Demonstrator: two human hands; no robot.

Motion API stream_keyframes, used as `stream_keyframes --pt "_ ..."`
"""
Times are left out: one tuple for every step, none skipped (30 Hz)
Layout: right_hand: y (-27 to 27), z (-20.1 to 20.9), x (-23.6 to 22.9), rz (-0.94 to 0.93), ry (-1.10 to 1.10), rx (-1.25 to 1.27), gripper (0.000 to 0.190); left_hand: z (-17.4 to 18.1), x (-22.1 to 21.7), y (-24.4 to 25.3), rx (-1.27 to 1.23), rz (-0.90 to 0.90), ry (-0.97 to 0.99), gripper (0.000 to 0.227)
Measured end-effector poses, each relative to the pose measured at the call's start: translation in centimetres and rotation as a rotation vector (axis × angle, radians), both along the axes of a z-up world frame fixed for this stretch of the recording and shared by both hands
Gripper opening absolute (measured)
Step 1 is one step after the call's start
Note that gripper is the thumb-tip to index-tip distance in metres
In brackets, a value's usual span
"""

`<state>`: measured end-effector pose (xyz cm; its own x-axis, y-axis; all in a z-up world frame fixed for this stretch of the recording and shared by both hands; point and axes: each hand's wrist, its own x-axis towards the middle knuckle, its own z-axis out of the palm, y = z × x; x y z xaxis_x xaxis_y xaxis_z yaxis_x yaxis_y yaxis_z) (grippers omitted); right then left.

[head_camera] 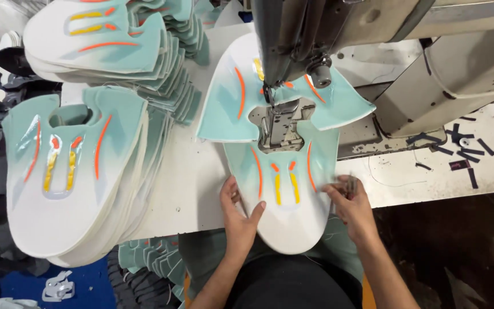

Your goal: The person operates a sewing machine to stitch a light blue fabric upper onto a white slipper sole. They repeatedly pick up a slipper, align it under the needle, and guide it through the machine to attach the fabric, then place the finished slipper aside.

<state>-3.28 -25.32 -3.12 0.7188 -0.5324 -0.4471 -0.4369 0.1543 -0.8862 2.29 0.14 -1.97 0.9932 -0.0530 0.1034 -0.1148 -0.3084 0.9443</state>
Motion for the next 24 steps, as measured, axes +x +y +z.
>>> stream_keyframes --pt "0.1 -0.2 -0.2 0.003 -0.004 -0.005 0.039 0.1 0.0 -0.1 -0.005 0.003 -0.004 0.088" --pt "0.1 -0.4 -0.1 0.04 -0.033 -0.038 0.044 0.3 0.3 -0.2 -0.225 0.025 0.132 0.088" --pt "0.1 -0.6 0.1 0.077 -0.061 -0.072 0.049 0.5 0.7 -0.3 -0.445 0.043 0.268 0.087" --pt "0.3 -0.2 0.0 0.083 -0.063 -0.073 0.049 0.4 0.9 -0.4 -0.447 0.049 0.265 0.087" --pt "0.6 0.1 -0.1 0.119 -0.027 -0.189 0.05 0.3 1.1 -0.4 -0.591 0.021 0.398 0.076" --pt "0.8 0.5 -0.3 0.159 0.01 -0.306 0.051 0.1 1.2 -0.4 -0.736 -0.004 0.532 0.066" --pt "0.6 0.2 -0.1 0.17 0.01 -0.308 0.051 0.1 1.7 -0.3 -0.741 0.006 0.529 0.066" --pt "0.3 0.1 0.1 0.144 0.019 -0.345 0.053 0.2 2.2 -0.3 -0.815 -0.05 0.576 0.056" --pt "-0.1 -0.1 0.2 0.118 0.029 -0.383 0.055 0.3 2.7 -0.5 -0.889 -0.107 0.622 0.047" --pt "-0.3 0.6 0.4 0.112 0.035 -0.388 0.055 1.0 3.3 -0.3 -0.893 -0.113 0.629 0.047" --pt "-0.7 1.4 0.6 0.097 -0.049 -0.314 0.059 1.7 3.8 -0.1 -0.978 -0.118 0.617 0.044" --pt "-0.9 2.1 1.0 0.074 -0.138 -0.238 0.062 2.6 4.7 0.1 -1.058 -0.131 0.602 0.042" --pt "-0.8 4.3 1.9 0.06 -0.137 -0.241 0.062 3.8 5.2 -0.1 -1.056 -0.145 0.608 0.042" --pt "-0.4 6.3 3.0 0.07 -0.265 -0.111 0.066 5.0 5.8 -0.1 -1.098 -0.131 0.601 0.041" --pt "-0.1 8.4 4.0 0.08 -0.393 0.019 0.07 6.3 6.4 0.0 -1.14 -0.117 0.593 0.041" --pt "-0.1 8.8 4.6 0.078 -0.397 0.026 0.07 7.5 6.7 -0.3 -1.133 -0.117 0.59 0.041" --pt "0.0 9.3 5.1 0.084 -0.447 0.109 0.072 8.7 7.0 -0.6 -1.112 -0.11 0.582 0.04" --pt "0.0 9.7 5.6 0.096 -0.49 0.191 0.074 9.7 7.1 -0.9 -1.096 -0.095 0.577 0.04" --pt "0.1 9.2 5.4 0.1 -0.487 0.198 0.074 9.7 6.9 -0.9 -1.093 -0.087 0.575 0.04" --pt "0.0 8.8 5.6 0.081 -0.478 0.243 0.072 9.8 7.0 -1.1 -1.055 -0.11 0.541 0.041" --pt "-0.1 8.4 5.9 0.062 -0.469 0.289 0.069 9.8 7.2 -1.3 -1.017 -0.132 0.507 0.041" --pt "-0.2 8.2 6.1 0.062 -0.463 0.291 0.069 9.6 7.5 -1.3 -1.017 -0.127 0.511 0.041" --pt "-0.3 7.9 6.4 0.04 -0.46 0.279 0.064 9.4 7.8 -1.5 -1.002 -0.131 0.48 0.042" --pt "-0.2 7.5 6.2 0.011 -0.45 0.27 0.059 9.1 7.8 -1.5 -0.982 -0.135 0.459 0.042"
